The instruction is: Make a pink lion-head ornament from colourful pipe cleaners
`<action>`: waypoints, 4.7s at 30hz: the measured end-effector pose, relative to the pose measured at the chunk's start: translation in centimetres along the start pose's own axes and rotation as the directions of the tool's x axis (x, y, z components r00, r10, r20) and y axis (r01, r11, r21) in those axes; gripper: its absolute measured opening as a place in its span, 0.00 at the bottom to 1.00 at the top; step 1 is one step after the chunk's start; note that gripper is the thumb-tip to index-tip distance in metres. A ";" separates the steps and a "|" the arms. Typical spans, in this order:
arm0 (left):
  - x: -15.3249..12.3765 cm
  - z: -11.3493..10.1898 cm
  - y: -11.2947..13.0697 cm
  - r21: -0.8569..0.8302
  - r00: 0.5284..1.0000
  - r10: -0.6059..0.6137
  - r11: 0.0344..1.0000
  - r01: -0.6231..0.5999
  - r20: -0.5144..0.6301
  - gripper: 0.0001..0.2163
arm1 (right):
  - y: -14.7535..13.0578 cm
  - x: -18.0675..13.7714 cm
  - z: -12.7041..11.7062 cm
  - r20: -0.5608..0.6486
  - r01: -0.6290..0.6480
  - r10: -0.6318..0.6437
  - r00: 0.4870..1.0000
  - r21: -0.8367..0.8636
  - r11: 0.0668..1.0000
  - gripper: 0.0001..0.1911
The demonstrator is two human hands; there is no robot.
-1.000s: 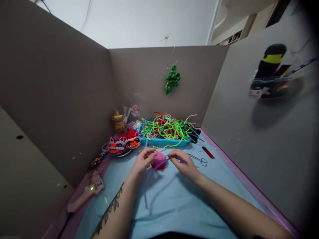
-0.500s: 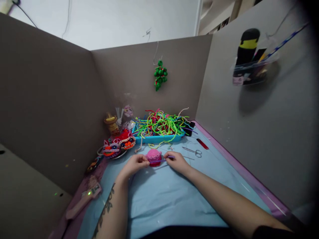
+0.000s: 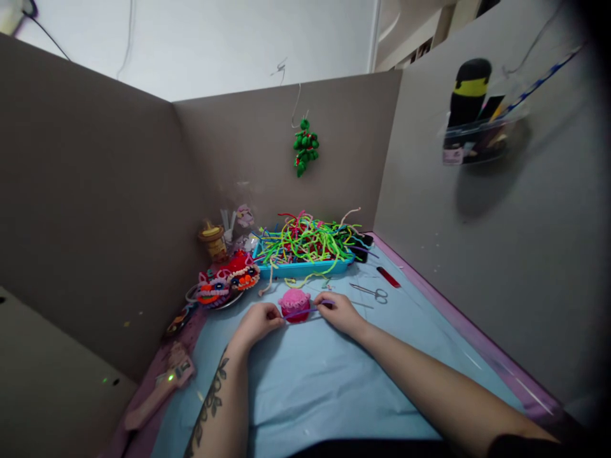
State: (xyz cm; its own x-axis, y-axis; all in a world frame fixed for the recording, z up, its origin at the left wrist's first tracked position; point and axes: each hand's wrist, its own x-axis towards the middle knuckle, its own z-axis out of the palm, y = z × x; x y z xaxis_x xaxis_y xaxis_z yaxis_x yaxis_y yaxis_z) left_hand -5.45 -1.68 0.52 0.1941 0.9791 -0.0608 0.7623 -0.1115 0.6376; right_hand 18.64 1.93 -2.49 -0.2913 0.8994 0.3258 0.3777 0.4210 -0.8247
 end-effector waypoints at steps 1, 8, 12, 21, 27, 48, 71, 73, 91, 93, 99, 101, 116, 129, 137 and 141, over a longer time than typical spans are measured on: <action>-0.2 -0.1 0.3 -0.012 1.000 0.014 1.000 -0.014 0.015 0.10 | -0.1 0.0 -0.1 0.010 -0.011 0.011 1.000 0.013 1.000 0.08; -1.7 -0.1 3.5 -0.233 0.936 0.285 0.943 -0.236 0.207 0.18 | -1.6 -1.0 0.0 0.274 0.058 -0.119 0.954 0.222 0.973 0.05; -1.7 1.3 4.3 -0.253 0.912 0.343 0.925 -0.285 0.227 0.14 | -2.5 -1.7 0.4 0.294 0.134 -0.182 0.938 0.178 0.975 0.05; -1.7 0.9 4.3 -0.068 0.960 0.278 0.958 -0.279 -0.028 0.13 | -2.9 -1.2 -0.7 -0.032 0.062 -0.055 0.998 0.272 0.960 0.08; -1.7 0.4 4.3 -0.009 0.957 0.246 0.968 -0.251 -0.155 0.13 | -2.0 -0.6 -0.7 -0.087 0.020 -0.006 0.996 0.163 0.986 0.07; -1.5 3.0 5.6 0.401 0.760 0.539 0.827 -0.394 -0.364 0.12 | -3.0 -0.9 1.1 0.093 -0.042 0.012 0.996 0.320 0.947 0.11; -1.1 3.2 4.3 0.034 0.847 0.271 0.957 -0.288 -0.457 0.12 | 3.1 2.5 -4.1 0.093 -0.056 0.153 0.984 -0.651 0.757 0.10; -0.9 3.2 4.2 -0.048 0.849 0.230 0.957 -0.286 -0.475 0.12 | 2.8 2.3 -4.1 0.104 -0.052 0.162 0.981 -0.666 0.744 0.11; -0.6 3.5 4.0 -0.130 0.865 0.183 0.953 -0.272 -0.468 0.14 | 0.3 0.2 -2.8 0.032 -0.002 0.021 0.999 -0.501 0.865 0.16; -0.6 3.4 4.0 -0.177 0.875 0.150 0.950 -0.256 -0.459 0.15 | -0.4 0.1 -2.8 -0.077 0.049 -0.084 0.994 -0.371 0.927 0.17; -0.9 3.4 4.8 -0.368 0.912 0.080 0.898 -0.241 -0.403 0.14 | -3.3 -1.2 -1.4 -0.007 0.306 -0.306 0.952 0.052 0.951 0.09; -1.0 3.4 5.1 -0.416 0.922 0.091 0.872 -0.256 -0.376 0.13 | -3.8 -1.5 -1.0 -0.003 0.288 -0.290 0.957 0.132 0.948 0.08; -1.4 3.8 5.5 -0.323 0.939 0.241 0.893 -0.313 -0.244 0.14 | -3.4 -1.5 -0.9 0.006 0.270 -0.279 0.960 0.235 0.934 0.07; -0.6 4.4 5.6 -0.582 0.989 0.093 0.800 -0.144 -0.116 0.19 | -2.5 -2.2 -0.3 -0.079 0.611 -0.633 0.770 -0.195 0.767 0.18; -0.8 4.4 6.8 -0.640 0.973 0.055 0.744 -0.190 -0.225 0.17 | -3.0 -2.4 0.3 -0.143 0.620 -0.670 0.729 -0.279 0.734 0.19; -0.9 4.5 7.0 -0.621 0.959 0.060 0.750 -0.227 -0.278 0.14 | -3.3 -2.4 0.3 -0.222 0.623 -0.638 0.737 -0.143 0.769 0.17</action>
State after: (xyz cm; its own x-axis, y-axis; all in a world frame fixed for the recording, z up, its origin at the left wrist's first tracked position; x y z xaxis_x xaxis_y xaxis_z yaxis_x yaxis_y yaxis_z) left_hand 2.48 -4.08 1.55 0.0598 0.9793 0.1935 0.1442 -0.2002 0.9691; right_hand 17.81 -1.66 -0.73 -0.2606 0.4204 0.8691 0.2344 0.9008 -0.3655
